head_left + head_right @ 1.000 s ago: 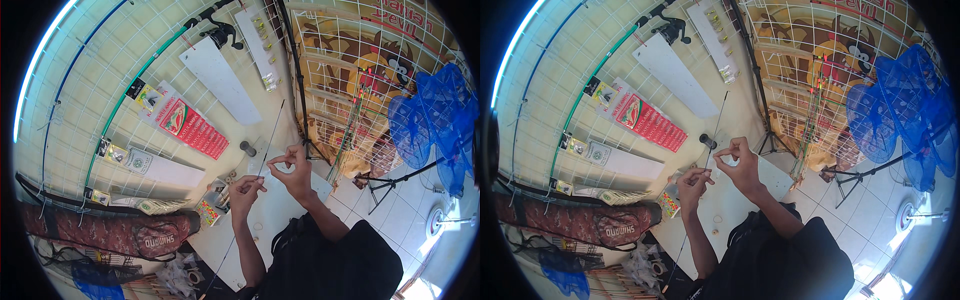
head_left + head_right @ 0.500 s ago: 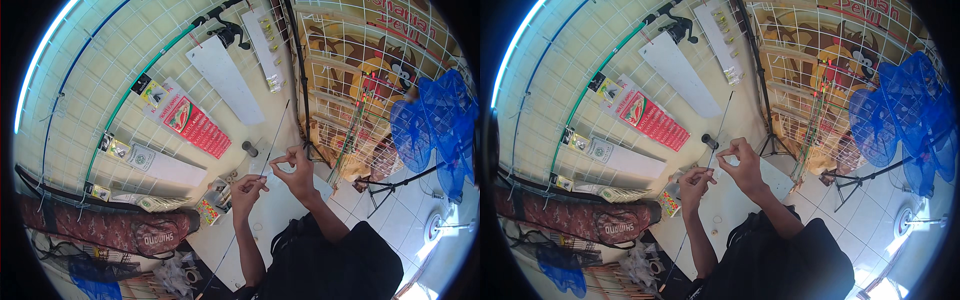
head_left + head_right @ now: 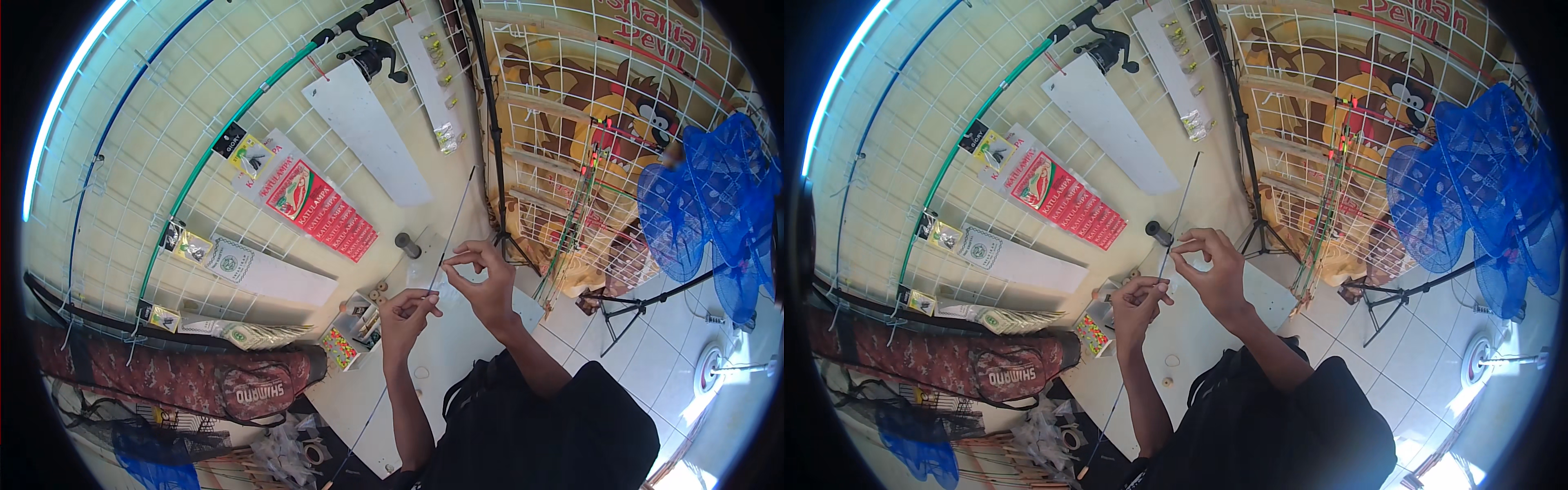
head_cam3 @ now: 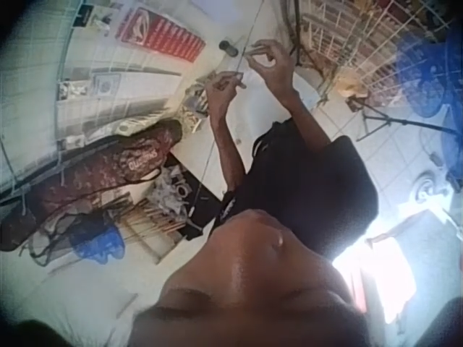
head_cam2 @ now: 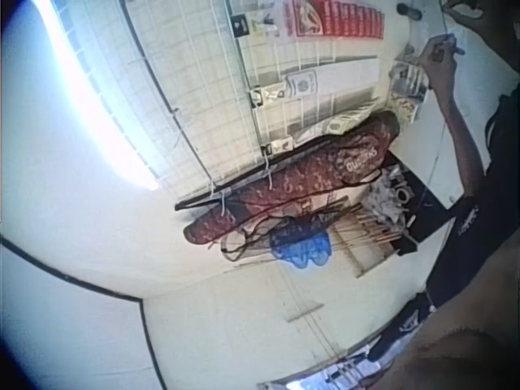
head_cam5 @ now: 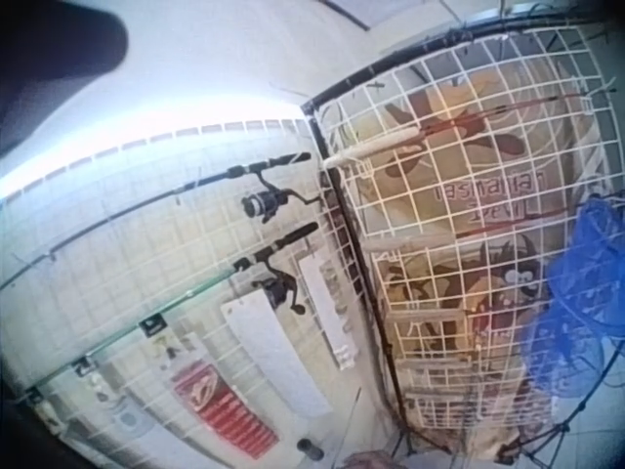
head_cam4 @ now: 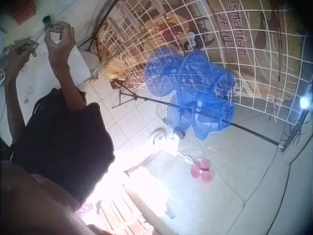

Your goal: The recorder is repairing the tip or guide of a fishing rod using adhesive or thread.

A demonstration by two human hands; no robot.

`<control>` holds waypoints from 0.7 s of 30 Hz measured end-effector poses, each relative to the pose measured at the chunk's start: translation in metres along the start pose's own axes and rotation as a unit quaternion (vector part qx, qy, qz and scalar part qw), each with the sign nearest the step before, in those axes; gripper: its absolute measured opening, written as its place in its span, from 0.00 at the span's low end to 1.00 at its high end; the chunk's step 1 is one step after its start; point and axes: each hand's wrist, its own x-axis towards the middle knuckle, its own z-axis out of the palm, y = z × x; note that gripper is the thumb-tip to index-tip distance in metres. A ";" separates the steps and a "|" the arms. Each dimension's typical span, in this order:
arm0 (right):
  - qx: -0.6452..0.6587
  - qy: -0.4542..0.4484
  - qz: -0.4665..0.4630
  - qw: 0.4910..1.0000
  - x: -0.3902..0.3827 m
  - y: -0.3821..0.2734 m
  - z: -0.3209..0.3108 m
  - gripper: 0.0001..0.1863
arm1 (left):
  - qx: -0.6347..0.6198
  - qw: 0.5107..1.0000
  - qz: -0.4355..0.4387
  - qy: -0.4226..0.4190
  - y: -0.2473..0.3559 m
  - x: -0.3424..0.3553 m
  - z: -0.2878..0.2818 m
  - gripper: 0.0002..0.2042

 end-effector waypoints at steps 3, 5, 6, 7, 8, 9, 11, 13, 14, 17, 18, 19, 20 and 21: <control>0.004 -0.029 0.024 0.999 0.004 -0.001 -0.002 0.17 | -0.009 1.000 0.002 -0.009 -0.001 0.001 -0.002 0.06; 0.009 -0.046 0.042 0.998 0.007 0.002 -0.003 0.19 | 0.002 1.000 0.003 -0.014 0.000 0.000 -0.001 0.06; 0.051 -0.061 0.064 0.995 0.006 0.006 -0.003 0.18 | 0.014 1.000 0.002 -0.018 0.001 0.000 -0.001 0.06; 0.093 -0.076 0.086 0.989 0.007 0.009 -0.004 0.17 | 0.013 1.000 0.004 -0.019 0.002 0.001 -0.001 0.06; 0.093 -0.077 0.086 0.989 0.007 0.010 -0.004 0.17 | 0.006 1.000 -0.001 -0.021 0.001 0.000 -0.001 0.06; 0.120 -0.086 0.095 0.985 0.007 0.010 -0.005 0.15 | -0.001 1.000 -0.007 -0.023 0.001 -0.001 -0.002 0.06; 0.147 -0.095 0.103 0.979 0.008 0.012 -0.006 0.13 | 0.001 1.000 -0.004 -0.020 -0.001 -0.001 -0.003 0.06; 0.195 -0.100 0.122 0.968 0.007 0.018 -0.005 0.12 | 0.009 1.000 -0.005 -0.026 -0.001 0.000 -0.003 0.06; 0.196 -0.100 0.121 0.968 0.007 0.019 -0.006 0.12 | 0.010 1.000 -0.005 -0.026 -0.001 0.000 -0.003 0.06; 0.210 -0.108 0.131 0.963 0.008 0.020 -0.008 0.10 | 0.000 1.000 -0.002 -0.025 -0.001 -0.001 -0.004 0.06; 0.198 -0.117 0.137 0.964 0.009 0.019 -0.009 0.09 | -0.002 1.000 -0.002 -0.022 -0.001 -0.001 -0.004 0.06; 0.186 -0.126 0.143 0.964 0.010 0.019 -0.010 0.09 | -0.003 1.000 -0.003 -0.019 0.000 -0.001 -0.004 0.06; 0.186 -0.124 0.144 0.964 0.010 0.020 -0.011 0.09 | -0.002 1.000 -0.004 -0.020 0.001 -0.001 -0.003 0.06; 0.169 -0.114 0.130 0.970 0.011 0.021 -0.012 0.08 | 0.001 1.000 -0.005 -0.020 0.002 -0.001 -0.002 0.06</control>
